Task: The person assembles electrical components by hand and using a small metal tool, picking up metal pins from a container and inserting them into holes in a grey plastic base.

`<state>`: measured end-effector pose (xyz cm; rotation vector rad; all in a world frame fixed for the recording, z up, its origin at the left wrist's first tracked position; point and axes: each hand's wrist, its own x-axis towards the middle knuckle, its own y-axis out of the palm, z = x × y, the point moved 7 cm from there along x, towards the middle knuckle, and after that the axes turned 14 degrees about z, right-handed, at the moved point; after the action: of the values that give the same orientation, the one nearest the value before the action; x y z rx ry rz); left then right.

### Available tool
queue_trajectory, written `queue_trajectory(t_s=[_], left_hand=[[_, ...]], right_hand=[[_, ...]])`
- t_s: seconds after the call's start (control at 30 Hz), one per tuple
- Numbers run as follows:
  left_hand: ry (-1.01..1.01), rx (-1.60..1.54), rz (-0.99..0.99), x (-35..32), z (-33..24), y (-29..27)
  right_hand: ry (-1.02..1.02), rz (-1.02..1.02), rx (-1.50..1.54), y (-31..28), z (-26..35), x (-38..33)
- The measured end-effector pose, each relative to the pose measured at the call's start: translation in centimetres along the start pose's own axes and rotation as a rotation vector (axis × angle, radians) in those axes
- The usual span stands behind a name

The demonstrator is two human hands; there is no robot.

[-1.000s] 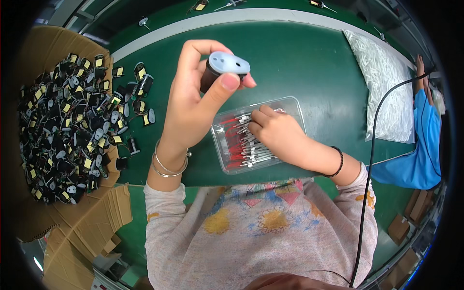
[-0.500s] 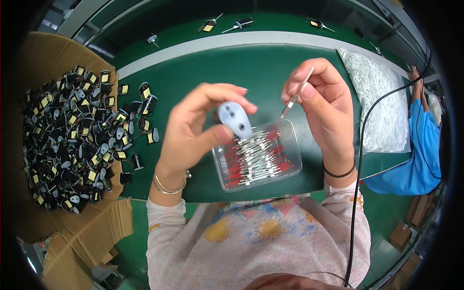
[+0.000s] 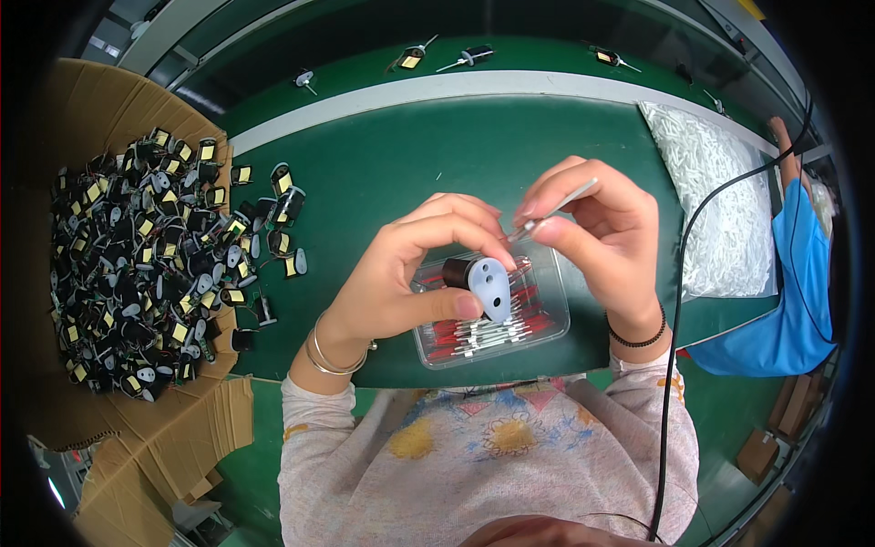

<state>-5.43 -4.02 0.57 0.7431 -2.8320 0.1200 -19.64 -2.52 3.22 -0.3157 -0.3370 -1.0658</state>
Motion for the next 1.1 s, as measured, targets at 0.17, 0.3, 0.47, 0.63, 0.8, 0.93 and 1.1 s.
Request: queue_trajectory(t_s=[0.17, 0.3, 0.47, 0.63, 0.8, 0.93, 1.1], left_hand=[[0.052, 0.018, 0.03, 0.0, -0.1, 0.2], [0.119, -0.023, -0.175, -0.6, -0.1, 0.1], [0.249, 0.204, -0.211, -0.8, -1.2, 0.0], [0.319, 0.356, -0.19, -0.8, -1.8, 0.4], [0.367, 0.43, -0.204, -0.9, -2.2, 0.7], [0.358, 0.508, -0.232, -1.1, -2.4, 0.7], [0.356, 0.651, -0.276, -1.2, -2.7, 0.7]], right_hand=[[-0.158, -0.205, 0.018, -1.8, 1.3, -1.3], [-0.34, -0.368, 0.018, -1.8, 3.1, -3.2], [-0.253, -0.252, -0.067, -0.4, 4.0, -2.6], [-0.111, -0.204, -0.168, -0.2, 3.8, -2.1], [-0.099, -0.18, -0.249, -0.3, 4.3, -2.4], [-0.197, -0.137, -0.467, 0.3, 5.3, -2.4], [-0.294, -0.078, -0.667, 1.6, 6.5, -2.4]])
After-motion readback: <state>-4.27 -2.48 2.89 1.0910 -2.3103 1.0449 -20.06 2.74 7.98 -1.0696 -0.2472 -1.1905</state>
